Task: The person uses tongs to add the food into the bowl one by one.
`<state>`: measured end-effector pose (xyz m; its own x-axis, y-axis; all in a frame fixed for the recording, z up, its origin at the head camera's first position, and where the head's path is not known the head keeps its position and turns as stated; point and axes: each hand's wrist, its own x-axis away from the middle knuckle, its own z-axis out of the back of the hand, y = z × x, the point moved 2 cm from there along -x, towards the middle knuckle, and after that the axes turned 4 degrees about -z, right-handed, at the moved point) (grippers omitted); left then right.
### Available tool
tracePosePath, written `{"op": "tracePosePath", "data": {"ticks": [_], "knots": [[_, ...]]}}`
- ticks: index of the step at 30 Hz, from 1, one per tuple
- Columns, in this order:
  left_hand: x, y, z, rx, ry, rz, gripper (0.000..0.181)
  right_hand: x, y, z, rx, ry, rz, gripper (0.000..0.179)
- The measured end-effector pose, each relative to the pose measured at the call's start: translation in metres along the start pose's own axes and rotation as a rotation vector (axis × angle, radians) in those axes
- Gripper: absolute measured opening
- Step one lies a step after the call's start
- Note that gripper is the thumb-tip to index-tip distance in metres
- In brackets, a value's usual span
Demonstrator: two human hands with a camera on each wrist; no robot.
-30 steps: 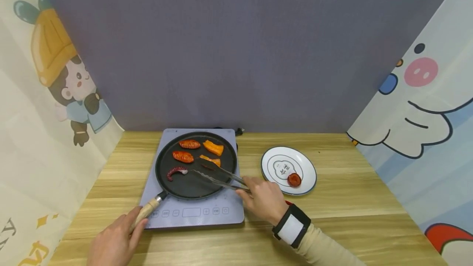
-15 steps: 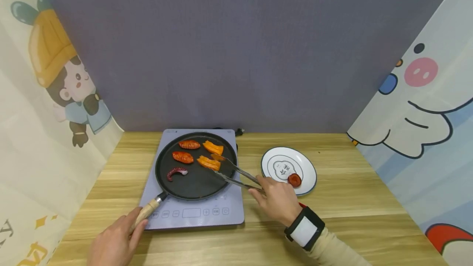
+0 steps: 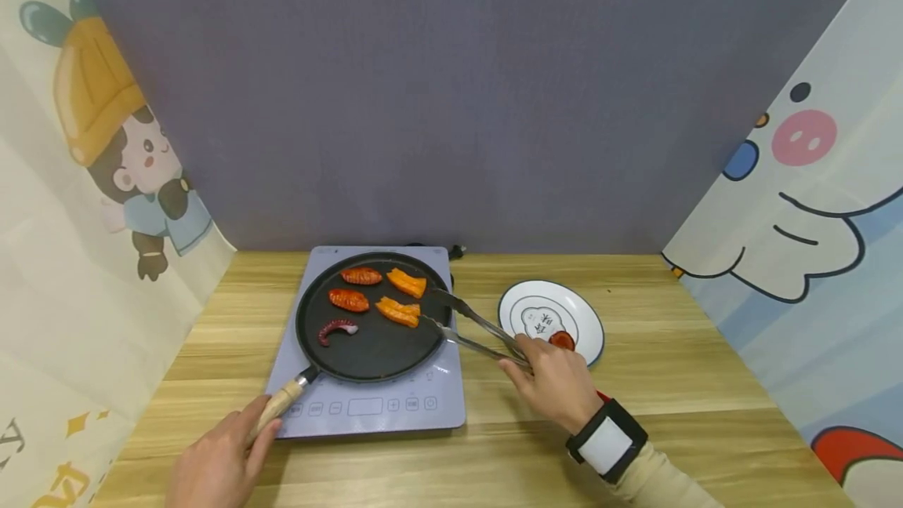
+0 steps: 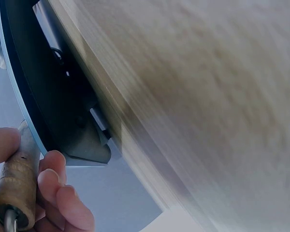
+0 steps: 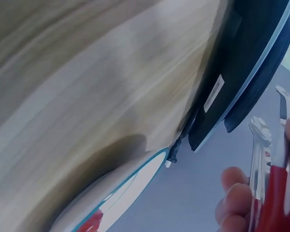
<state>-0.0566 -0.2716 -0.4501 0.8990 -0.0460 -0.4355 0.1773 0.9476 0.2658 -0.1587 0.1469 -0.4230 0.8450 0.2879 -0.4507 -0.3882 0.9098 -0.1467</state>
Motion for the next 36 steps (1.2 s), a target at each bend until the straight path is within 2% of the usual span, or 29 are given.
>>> {"op": "tracePosePath", "data": {"ticks": [16,24,30,36], "knots": [[-0.001,0.000,0.000,-0.005,-0.029,0.023,0.042,0.015,0.021,0.001,0.010,-0.021,-0.063,0.054],[-0.001,0.001,0.001,0.002,-0.026,0.020,0.041,0.021,0.028,0.005,-0.014,-0.011,-0.093,0.046],[-0.001,0.001,0.001,0.002,-0.018,0.018,0.039,0.027,0.033,0.007,-0.001,-0.002,-0.085,0.048],[-0.001,0.002,0.001,0.006,-0.025,0.023,0.038,0.032,0.040,0.011,0.011,-0.021,-0.115,0.049]]}}
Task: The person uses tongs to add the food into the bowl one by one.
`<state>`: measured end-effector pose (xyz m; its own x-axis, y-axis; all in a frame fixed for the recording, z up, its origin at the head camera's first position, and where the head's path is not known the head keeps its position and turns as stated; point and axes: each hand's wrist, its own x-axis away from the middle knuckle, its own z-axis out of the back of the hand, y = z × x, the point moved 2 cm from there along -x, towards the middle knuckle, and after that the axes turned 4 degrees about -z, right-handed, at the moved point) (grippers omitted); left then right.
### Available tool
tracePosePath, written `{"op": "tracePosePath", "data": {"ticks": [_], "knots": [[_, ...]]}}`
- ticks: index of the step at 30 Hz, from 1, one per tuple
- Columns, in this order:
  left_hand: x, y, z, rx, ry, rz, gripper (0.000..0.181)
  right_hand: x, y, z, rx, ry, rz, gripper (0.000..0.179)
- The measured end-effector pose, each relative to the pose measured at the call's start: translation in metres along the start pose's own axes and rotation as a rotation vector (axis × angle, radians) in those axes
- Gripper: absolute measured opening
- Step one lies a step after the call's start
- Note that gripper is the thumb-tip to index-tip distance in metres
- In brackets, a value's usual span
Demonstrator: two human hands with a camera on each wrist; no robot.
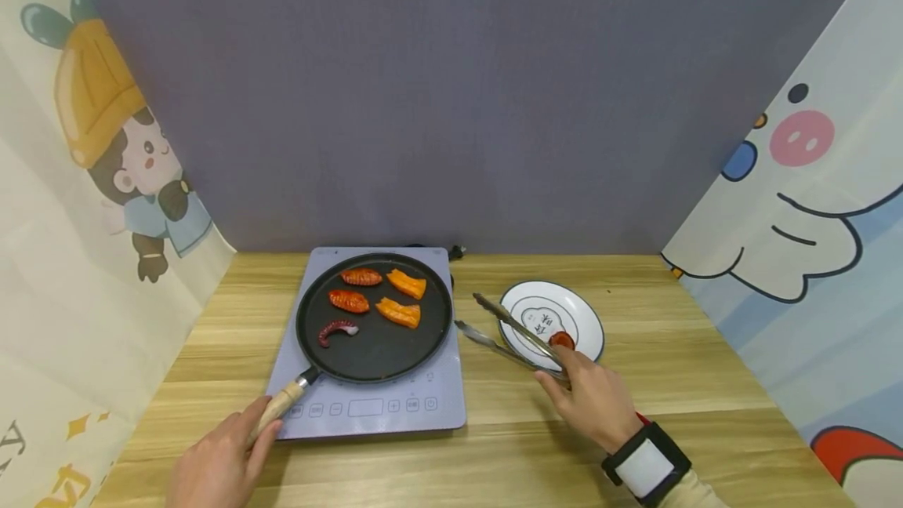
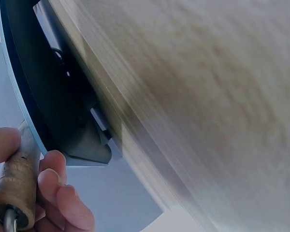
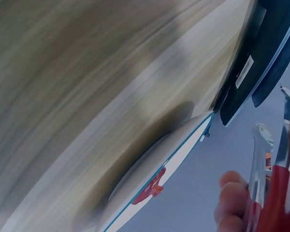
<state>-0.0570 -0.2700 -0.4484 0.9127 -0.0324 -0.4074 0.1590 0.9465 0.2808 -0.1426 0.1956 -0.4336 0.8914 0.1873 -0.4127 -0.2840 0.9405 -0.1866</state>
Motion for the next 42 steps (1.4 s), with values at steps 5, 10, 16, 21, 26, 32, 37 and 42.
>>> {"op": "tracePosePath", "data": {"ticks": [5,10,16,21,26,32,37,42], "knots": [[0.000,0.000,0.000,-0.003,0.000,0.000,0.038,0.003,0.008,0.003,0.025,-0.028,-0.039,0.048],[0.000,0.000,0.000,-0.007,-0.012,0.002,0.038,0.006,0.015,0.007,0.044,-0.065,-0.087,0.051],[0.000,0.001,0.000,-0.010,0.001,-0.003,0.038,0.011,0.026,0.010,0.052,-0.077,-0.121,0.045],[0.001,0.000,0.000,-0.006,0.006,-0.009,0.039,0.014,0.035,0.013,0.062,-0.080,-0.137,0.043],[0.001,-0.001,0.000,-0.007,0.013,-0.006,0.039,0.018,0.044,0.017,0.074,-0.057,-0.142,0.040],[0.001,-0.001,-0.001,-0.003,0.020,-0.017,0.039,0.024,0.054,0.022,0.103,-0.105,-0.202,0.045],[0.001,-0.002,-0.001,-0.003,0.015,-0.016,0.040,0.030,0.061,0.026,0.142,-0.143,-0.245,0.051],[0.002,-0.001,-0.001,-0.002,0.031,-0.021,0.040,0.037,0.070,0.030,0.154,-0.162,-0.274,0.057]]}}
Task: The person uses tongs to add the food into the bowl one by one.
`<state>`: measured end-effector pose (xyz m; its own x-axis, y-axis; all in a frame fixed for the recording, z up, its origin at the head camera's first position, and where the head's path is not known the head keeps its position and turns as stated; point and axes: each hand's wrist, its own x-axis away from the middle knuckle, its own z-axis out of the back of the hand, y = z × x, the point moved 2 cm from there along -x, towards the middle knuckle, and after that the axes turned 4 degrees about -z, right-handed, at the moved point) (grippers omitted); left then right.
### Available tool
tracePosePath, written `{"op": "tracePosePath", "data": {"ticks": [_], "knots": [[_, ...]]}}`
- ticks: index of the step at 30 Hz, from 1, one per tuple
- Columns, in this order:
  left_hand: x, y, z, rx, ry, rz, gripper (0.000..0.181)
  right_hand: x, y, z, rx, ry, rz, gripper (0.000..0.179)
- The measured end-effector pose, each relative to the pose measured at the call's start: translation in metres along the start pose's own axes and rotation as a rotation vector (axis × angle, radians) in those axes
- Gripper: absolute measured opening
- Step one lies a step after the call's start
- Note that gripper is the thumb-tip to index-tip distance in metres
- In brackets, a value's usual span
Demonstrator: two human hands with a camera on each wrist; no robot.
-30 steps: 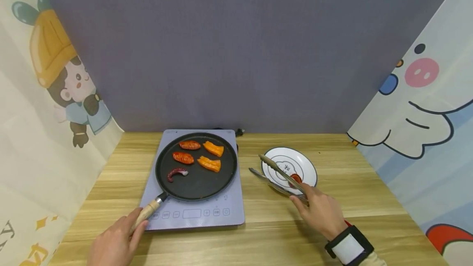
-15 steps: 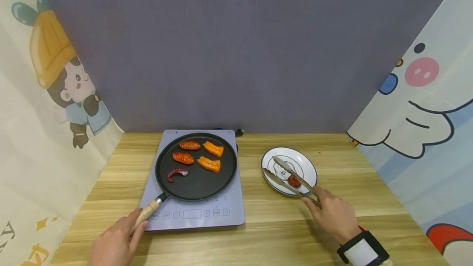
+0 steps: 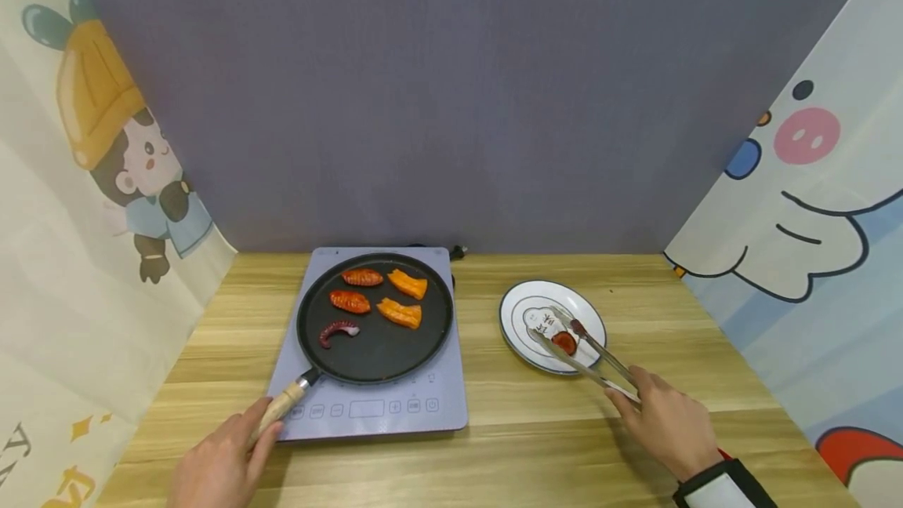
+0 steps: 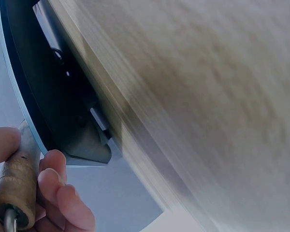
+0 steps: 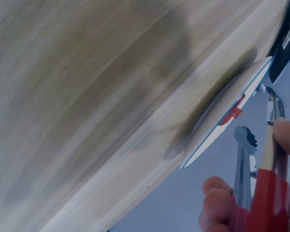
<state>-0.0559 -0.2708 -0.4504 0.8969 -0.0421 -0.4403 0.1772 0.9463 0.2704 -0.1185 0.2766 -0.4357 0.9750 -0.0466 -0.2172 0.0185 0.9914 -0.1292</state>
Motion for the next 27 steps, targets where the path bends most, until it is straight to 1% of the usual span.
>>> {"op": "tracePosePath", "data": {"ticks": [5,8,11,15,20,27], "knots": [[-0.0015,0.0024,0.0019,-0.007,-0.002,0.009,0.039,0.0016,0.0051,0.0037,0.016,-0.022,-0.017,0.059],[-0.0018,0.0024,0.0021,-0.007,-0.015,0.016,0.038,0.0013,0.0062,0.0060,0.030,-0.031,-0.017,0.059],[-0.0014,0.0022,0.0021,-0.009,-0.040,0.030,0.039,0.0018,0.0069,0.0069,0.051,-0.034,-0.008,0.056],[-0.0015,0.0023,0.0024,-0.013,-0.066,0.046,0.040,0.0021,0.0068,0.0069,0.071,-0.047,0.004,0.046],[-0.0017,0.0022,0.0025,-0.015,-0.060,0.046,0.040,0.0007,0.0066,0.0068,0.067,-0.073,0.015,0.040],[-0.0012,0.0020,0.0023,-0.004,-0.054,0.042,0.040,-0.0033,0.0050,0.0029,0.054,-0.042,0.042,0.035]]}}
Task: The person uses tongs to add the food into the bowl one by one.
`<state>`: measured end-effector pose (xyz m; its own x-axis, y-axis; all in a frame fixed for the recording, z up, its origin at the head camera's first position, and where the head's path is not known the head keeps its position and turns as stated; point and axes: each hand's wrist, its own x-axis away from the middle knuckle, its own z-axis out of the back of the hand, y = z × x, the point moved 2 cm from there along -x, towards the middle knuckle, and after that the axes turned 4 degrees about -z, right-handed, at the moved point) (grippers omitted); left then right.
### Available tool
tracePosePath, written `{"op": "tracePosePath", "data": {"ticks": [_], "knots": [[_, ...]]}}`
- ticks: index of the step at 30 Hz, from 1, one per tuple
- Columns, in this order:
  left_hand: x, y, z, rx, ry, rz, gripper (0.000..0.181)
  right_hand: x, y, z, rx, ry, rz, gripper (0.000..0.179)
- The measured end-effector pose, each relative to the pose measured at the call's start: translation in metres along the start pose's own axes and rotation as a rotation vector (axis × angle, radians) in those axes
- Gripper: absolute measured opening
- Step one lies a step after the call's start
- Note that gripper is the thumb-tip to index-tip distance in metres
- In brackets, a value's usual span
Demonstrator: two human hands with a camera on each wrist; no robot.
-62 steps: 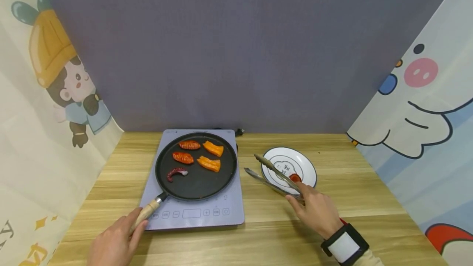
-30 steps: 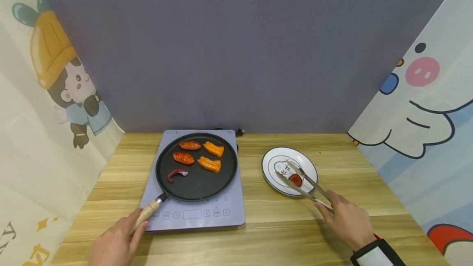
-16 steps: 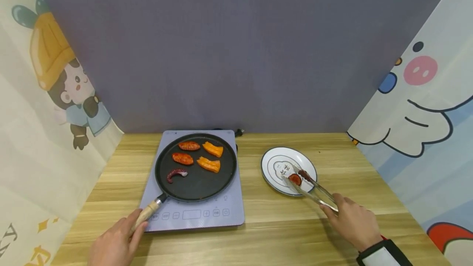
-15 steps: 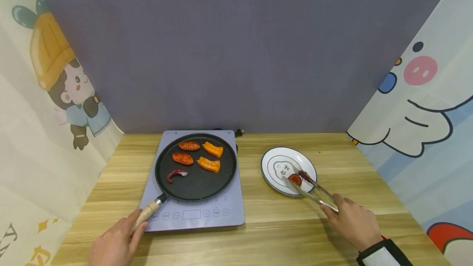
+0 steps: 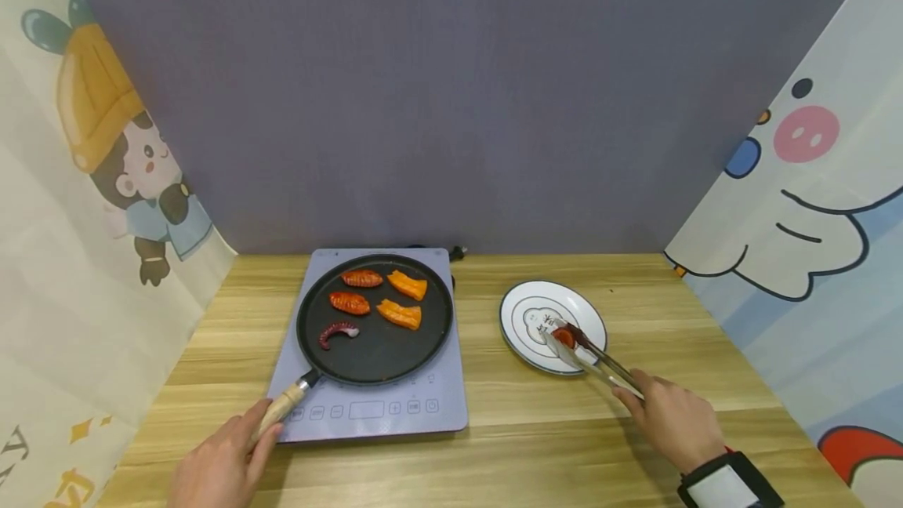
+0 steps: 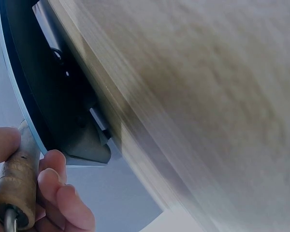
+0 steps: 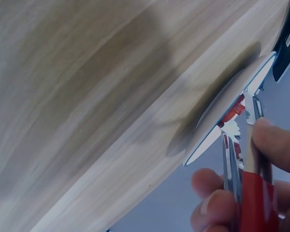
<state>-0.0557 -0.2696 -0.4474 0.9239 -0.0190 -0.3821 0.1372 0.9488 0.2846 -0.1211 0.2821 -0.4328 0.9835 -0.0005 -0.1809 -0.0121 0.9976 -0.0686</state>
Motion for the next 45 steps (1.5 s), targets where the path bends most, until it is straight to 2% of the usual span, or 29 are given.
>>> {"op": "tracePosePath", "data": {"ticks": [8,17,25,30,45], "knots": [[0.000,-0.001,0.001,-0.005,0.028,-0.020,0.039,-0.012,-0.009,-0.007,-0.003,0.044,0.029,0.036],[0.000,0.001,0.002,-0.005,0.012,-0.013,0.039,-0.019,-0.012,-0.012,-0.017,0.066,0.057,0.033],[0.001,-0.001,-0.001,-0.003,0.023,-0.026,0.040,-0.021,-0.010,-0.015,-0.025,0.126,0.057,0.042],[0.000,-0.002,-0.002,-0.003,0.029,-0.031,0.040,-0.017,-0.008,-0.016,-0.020,0.106,0.042,0.044],[0.000,-0.001,0.000,-0.013,0.031,-0.037,0.040,-0.015,-0.006,-0.016,-0.008,0.075,0.048,0.033]]}}
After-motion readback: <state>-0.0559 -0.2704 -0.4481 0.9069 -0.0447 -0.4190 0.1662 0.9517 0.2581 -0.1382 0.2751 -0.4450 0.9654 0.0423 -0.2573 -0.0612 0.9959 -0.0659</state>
